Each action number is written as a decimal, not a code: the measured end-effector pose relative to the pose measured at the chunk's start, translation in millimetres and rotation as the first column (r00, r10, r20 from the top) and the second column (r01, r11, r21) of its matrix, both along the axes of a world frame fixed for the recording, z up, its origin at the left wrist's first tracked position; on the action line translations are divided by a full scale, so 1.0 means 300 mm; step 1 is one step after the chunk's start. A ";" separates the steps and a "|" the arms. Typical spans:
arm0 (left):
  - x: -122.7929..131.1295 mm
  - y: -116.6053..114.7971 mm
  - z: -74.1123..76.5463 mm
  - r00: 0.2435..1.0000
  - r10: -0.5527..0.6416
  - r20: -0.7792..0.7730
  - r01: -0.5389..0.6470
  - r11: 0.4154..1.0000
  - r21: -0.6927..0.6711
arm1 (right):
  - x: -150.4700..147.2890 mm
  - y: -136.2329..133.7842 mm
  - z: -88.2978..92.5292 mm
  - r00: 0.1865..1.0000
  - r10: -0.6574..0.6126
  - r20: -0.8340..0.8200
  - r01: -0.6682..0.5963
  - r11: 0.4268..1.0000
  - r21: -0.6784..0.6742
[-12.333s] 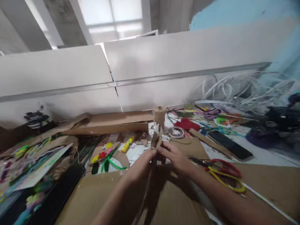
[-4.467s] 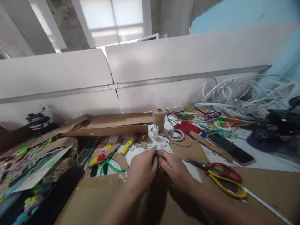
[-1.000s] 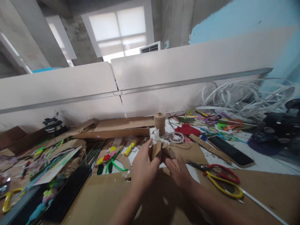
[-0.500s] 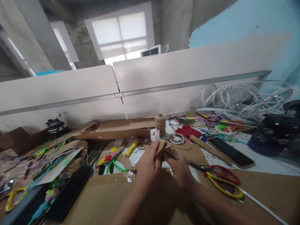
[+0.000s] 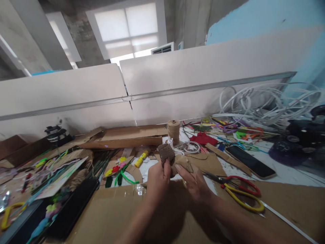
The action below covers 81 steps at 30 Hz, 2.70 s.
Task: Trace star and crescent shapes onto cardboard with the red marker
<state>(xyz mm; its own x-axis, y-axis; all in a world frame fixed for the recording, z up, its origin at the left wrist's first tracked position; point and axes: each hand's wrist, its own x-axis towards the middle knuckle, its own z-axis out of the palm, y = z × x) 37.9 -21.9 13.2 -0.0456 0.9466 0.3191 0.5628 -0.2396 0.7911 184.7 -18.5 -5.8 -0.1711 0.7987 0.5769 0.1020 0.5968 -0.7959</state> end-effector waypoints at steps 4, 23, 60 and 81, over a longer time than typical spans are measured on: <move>-0.001 -0.001 0.000 0.997 0.002 0.079 -0.001 1.000 -0.017 | -0.001 -0.011 -0.003 0.996 0.026 -0.083 -0.031 0.998 -0.057; -0.119 -0.016 0.018 0.975 -0.180 -0.128 0.196 0.972 0.131 | 0.027 0.017 0.024 0.917 0.245 -0.316 -0.352 0.869 -0.349; -0.045 -0.039 -0.006 0.986 -0.104 0.129 0.107 0.994 -0.020 | 0.047 0.079 0.014 0.804 0.384 -0.454 -0.591 0.599 -0.541; -0.071 -0.013 -0.023 0.927 -0.347 0.143 0.357 0.933 -0.045 | 0.047 0.091 0.016 0.883 0.246 -0.400 -0.465 0.577 -0.671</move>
<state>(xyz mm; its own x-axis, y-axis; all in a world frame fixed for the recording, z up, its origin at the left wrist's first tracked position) 16.7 -25.8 6.4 0.2576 0.9289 0.2660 0.3429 -0.3452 0.8736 198.9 8.7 -1.0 -0.4849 0.8679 -0.1079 -0.2395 -0.2504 -0.9381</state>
